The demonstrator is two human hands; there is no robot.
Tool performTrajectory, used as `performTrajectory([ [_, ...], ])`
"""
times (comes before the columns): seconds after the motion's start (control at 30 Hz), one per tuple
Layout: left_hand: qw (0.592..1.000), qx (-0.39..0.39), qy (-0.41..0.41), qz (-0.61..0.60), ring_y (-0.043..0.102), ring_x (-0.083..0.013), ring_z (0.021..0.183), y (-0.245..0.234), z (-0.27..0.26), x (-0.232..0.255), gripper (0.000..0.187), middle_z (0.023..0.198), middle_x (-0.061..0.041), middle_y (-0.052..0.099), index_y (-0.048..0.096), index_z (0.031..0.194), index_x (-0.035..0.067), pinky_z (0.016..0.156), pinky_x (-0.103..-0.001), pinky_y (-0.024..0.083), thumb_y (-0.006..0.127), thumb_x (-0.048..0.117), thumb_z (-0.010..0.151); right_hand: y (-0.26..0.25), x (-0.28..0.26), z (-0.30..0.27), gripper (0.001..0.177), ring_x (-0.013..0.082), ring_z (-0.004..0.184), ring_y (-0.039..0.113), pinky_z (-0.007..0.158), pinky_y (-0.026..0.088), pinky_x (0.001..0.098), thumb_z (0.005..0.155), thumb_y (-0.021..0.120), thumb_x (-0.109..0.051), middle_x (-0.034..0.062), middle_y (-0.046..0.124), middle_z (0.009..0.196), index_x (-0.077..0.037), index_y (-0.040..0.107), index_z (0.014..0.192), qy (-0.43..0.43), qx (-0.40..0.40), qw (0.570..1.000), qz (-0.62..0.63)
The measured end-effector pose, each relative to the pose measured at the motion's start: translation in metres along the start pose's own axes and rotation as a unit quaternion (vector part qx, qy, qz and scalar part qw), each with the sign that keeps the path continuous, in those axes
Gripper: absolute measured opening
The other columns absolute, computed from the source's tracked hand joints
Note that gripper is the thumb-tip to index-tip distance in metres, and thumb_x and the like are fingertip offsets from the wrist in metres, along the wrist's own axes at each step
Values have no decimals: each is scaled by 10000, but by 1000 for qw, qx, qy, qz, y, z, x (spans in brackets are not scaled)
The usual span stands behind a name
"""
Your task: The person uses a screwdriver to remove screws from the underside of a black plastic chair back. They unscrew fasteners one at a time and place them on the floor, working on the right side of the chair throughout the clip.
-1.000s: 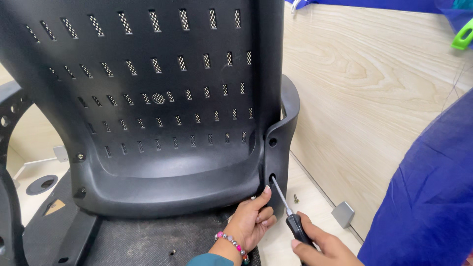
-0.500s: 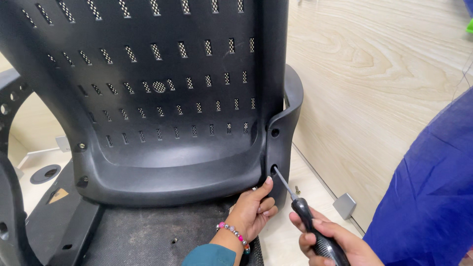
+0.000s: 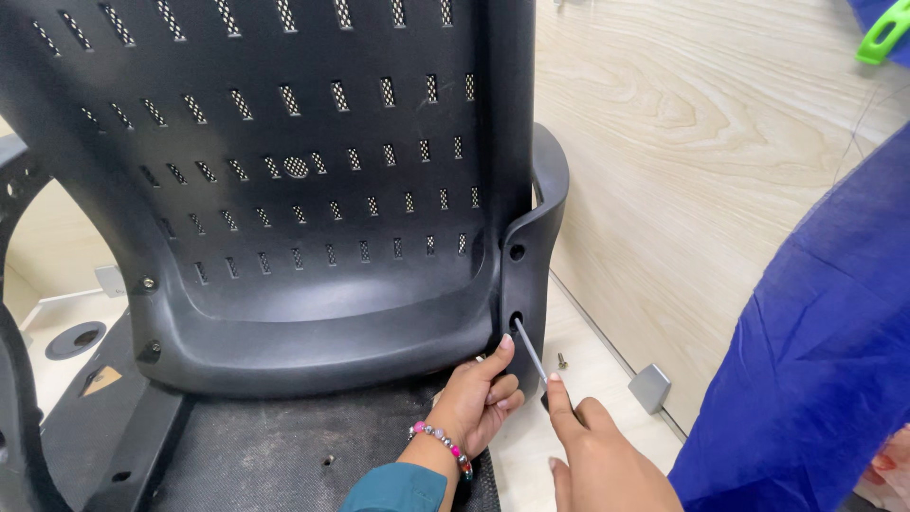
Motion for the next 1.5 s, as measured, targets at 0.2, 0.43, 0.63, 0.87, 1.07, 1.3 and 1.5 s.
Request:
performTrajectory([
  [0.2,1000,-8,9,-19,284,-71,477,-1,2,-1,331,591,68,292,449,805,126,499,-264,315,711,253,963,29,34,5,753,233,823,673,731,583,335,875,684,-103,138,672,1225,-155,416,1577,0,-84,771,631],
  [0.43,999,13,9,-36,291,-70,479,1,-2,-1,312,613,66,321,460,803,133,495,-261,304,725,209,948,38,41,-9,576,216,779,592,665,529,330,1004,547,-194,144,641,1187,-32,394,1535,-19,-186,528,828],
  [0.63,998,1,-5,-58,299,-69,483,4,-6,2,316,606,65,309,454,807,135,496,-250,313,731,200,946,40,28,-10,523,166,590,524,495,457,267,889,503,-198,103,535,829,6,507,1370,102,-204,419,879],
  [0.87,998,15,-19,-62,291,-69,475,4,-6,2,316,588,66,294,455,807,135,493,-248,316,726,202,954,55,33,1,592,136,473,487,407,409,259,879,505,-155,110,578,832,-56,488,1462,89,-206,491,842],
  [1.07,998,4,-21,-66,290,-69,462,4,-4,2,302,587,65,311,462,808,129,493,-251,317,716,196,957,68,47,11,581,139,465,502,408,408,262,876,533,-180,114,584,808,-74,464,1443,78,-204,539,813],
  [1.3,998,1,-15,-64,296,-66,465,3,-5,2,292,600,66,329,470,816,131,500,-249,321,716,195,959,80,56,15,621,130,465,505,406,407,250,847,524,-167,122,582,787,-59,455,1454,91,-196,524,824],
  [1.5,998,-4,-16,-60,296,-66,465,4,-6,2,275,598,71,325,488,826,133,507,-248,331,718,203,958,89,59,24,666,131,537,505,501,431,241,835,537,-170,146,599,803,-84,396,1481,41,-239,574,782],
])
Point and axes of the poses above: each hand's wrist, its own z-axis towards the middle knuckle, its own y-axis out of the palm, x = y × z, the point moved 6 cm from there along z, towards the middle knuckle
